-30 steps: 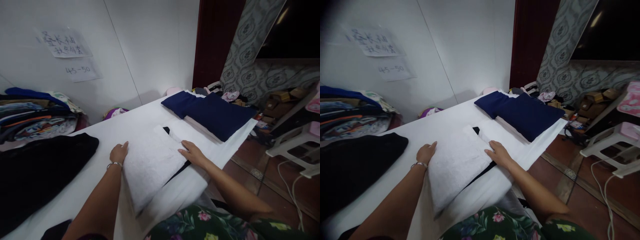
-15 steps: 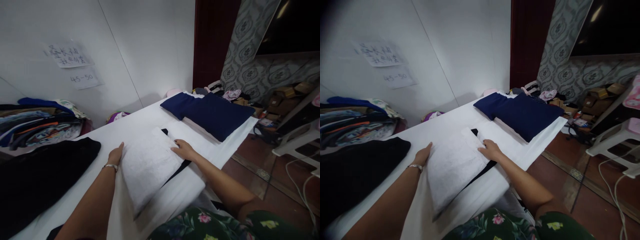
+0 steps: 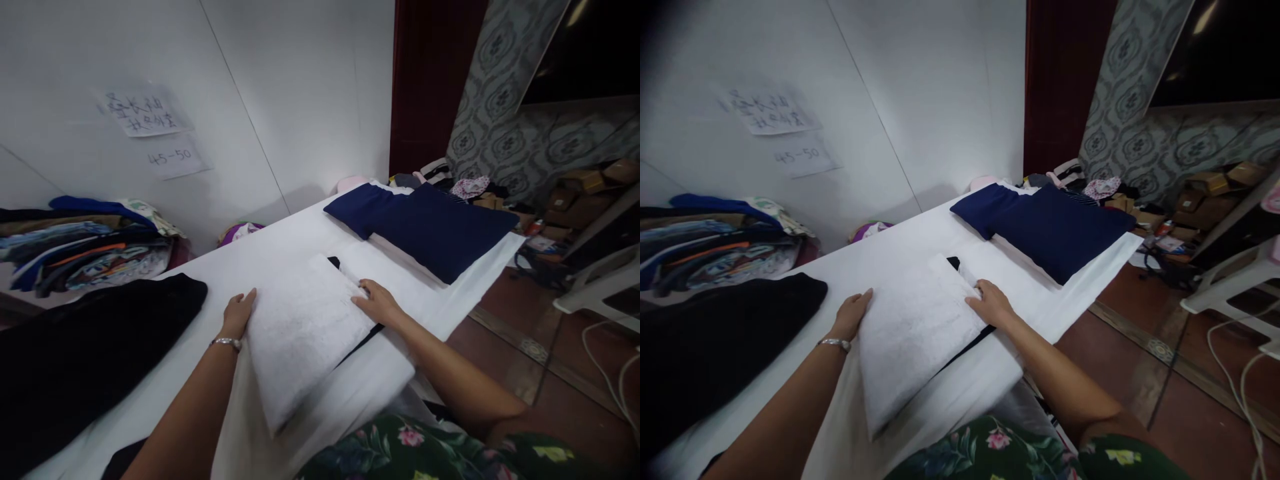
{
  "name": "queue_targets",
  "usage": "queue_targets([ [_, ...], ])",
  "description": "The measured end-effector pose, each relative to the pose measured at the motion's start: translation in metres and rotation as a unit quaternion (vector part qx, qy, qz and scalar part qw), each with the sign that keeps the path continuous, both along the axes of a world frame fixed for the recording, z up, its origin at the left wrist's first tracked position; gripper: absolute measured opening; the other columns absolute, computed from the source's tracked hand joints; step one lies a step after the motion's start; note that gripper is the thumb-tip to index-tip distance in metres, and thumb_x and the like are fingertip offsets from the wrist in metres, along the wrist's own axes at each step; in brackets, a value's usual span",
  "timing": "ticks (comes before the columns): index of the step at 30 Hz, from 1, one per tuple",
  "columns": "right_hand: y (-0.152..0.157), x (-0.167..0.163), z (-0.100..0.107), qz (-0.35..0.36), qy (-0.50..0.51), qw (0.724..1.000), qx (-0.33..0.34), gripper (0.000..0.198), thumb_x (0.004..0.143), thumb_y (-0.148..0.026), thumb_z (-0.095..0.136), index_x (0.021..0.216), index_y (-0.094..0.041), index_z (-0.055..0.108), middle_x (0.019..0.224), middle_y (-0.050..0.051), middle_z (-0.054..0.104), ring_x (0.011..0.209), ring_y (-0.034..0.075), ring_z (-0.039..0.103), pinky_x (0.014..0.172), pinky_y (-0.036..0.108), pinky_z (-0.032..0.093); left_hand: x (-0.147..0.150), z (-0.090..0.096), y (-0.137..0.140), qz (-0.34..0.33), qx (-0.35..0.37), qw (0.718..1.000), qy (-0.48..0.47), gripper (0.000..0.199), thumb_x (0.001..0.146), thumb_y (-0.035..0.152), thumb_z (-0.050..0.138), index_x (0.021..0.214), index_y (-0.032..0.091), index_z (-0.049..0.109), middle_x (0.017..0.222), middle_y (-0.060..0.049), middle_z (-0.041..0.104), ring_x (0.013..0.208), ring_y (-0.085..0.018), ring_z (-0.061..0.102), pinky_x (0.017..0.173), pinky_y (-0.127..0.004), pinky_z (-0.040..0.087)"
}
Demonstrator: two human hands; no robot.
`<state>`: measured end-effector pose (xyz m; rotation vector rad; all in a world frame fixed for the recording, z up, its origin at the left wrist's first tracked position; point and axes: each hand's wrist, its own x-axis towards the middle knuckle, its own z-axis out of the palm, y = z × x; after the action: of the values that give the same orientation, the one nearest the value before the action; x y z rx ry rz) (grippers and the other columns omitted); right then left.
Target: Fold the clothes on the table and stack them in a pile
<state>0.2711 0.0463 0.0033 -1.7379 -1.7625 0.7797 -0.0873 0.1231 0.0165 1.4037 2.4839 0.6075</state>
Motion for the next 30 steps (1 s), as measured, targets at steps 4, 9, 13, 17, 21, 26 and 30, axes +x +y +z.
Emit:
queue_targets([
  [4, 0.002, 0.001, 0.004, 0.002, -0.007, 1.0, -0.019, 0.07, 0.082, -0.048, 0.056, 0.143, -0.017, 0.039, 0.142, 0.012, 0.048, 0.123, 0.029, 0.05, 0.1, 0.039, 0.04, 0.006, -0.004, -0.031, 0.032, 0.003, 0.995, -0.094, 0.077, 0.084, 0.058, 0.045, 0.139, 0.004, 0.041, 0.134, -0.019, 0.056, 0.115, -0.024, 0.059, 0.091, -0.028, 0.049],
  [9, 0.01, 0.002, 0.003, -0.011, -0.017, 0.998, -0.06, 0.083, 0.082, -0.059, 0.054, 0.15, -0.017, 0.028, 0.142, 0.014, 0.048, 0.123, 0.03, 0.05, 0.101, 0.042, 0.039, 0.008, -0.007, -0.059, 0.048, 0.007, 0.975, -0.216, 0.085, 0.076, 0.064, 0.057, 0.139, 0.009, 0.042, 0.129, -0.017, 0.06, 0.115, -0.029, 0.059, 0.094, -0.037, 0.05],
  [13, 0.017, 0.001, 0.001, 0.027, 0.009, 0.999, -0.04, 0.063, 0.082, -0.048, 0.059, 0.138, -0.02, 0.049, 0.129, 0.01, 0.059, 0.106, 0.025, 0.06, 0.093, 0.036, 0.045, 0.016, 0.003, -0.061, 0.041, 0.009, 0.968, -0.247, 0.075, 0.073, 0.056, 0.067, 0.132, 0.012, 0.05, 0.122, -0.015, 0.064, 0.107, -0.03, 0.064, 0.084, -0.037, 0.055],
  [17, 0.039, 0.008, 0.013, 0.037, 0.044, 0.998, 0.034, 0.04, 0.079, -0.037, 0.063, 0.117, -0.023, 0.067, 0.113, 0.004, 0.067, 0.093, 0.021, 0.062, 0.086, 0.032, 0.049, 0.039, 0.015, -0.065, 0.07, 0.065, 0.931, -0.354, 0.063, 0.077, 0.039, 0.069, 0.13, 0.012, 0.05, 0.121, -0.015, 0.065, 0.101, -0.025, 0.066, 0.08, -0.031, 0.057],
  [21, 0.079, 0.033, 0.021, 0.032, 0.037, 0.993, 0.11, 0.044, 0.078, -0.036, 0.066, 0.121, -0.026, 0.064, 0.115, 0.003, 0.067, 0.096, 0.022, 0.063, 0.087, 0.033, 0.049, 0.066, 0.01, -0.073, 0.059, 0.109, 0.887, -0.444, 0.053, 0.078, 0.034, 0.071, 0.124, 0.015, 0.053, 0.116, -0.014, 0.066, 0.098, -0.022, 0.067, 0.08, -0.031, 0.058],
  [26, 0.108, 0.058, 0.003, 0.049, -0.02, 0.998, 0.032, 0.039, 0.077, -0.031, 0.068, 0.114, -0.021, 0.069, 0.112, 0.007, 0.07, 0.101, 0.024, 0.065, 0.09, 0.035, 0.049, 0.078, 0.0, -0.08, 0.047, 0.085, 0.87, -0.483, 0.061, 0.069, 0.036, 0.078, 0.122, 0.02, 0.053, 0.118, -0.012, 0.064, 0.093, -0.02, 0.066, 0.072, -0.035, 0.06],
  [30, 0.095, 0.06, -0.005, 0.024, -0.043, 0.997, 0.057, 0.04, 0.082, -0.037, 0.061, 0.117, -0.019, 0.067, 0.121, 0.009, 0.066, 0.11, 0.026, 0.062, 0.098, 0.038, 0.045, 0.066, 0.007, -0.076, 0.03, 0.043, 0.881, -0.469, 0.059, 0.076, 0.041, 0.071, 0.127, 0.019, 0.049, 0.121, -0.015, 0.061, 0.089, -0.021, 0.067, 0.067, -0.035, 0.06],
])
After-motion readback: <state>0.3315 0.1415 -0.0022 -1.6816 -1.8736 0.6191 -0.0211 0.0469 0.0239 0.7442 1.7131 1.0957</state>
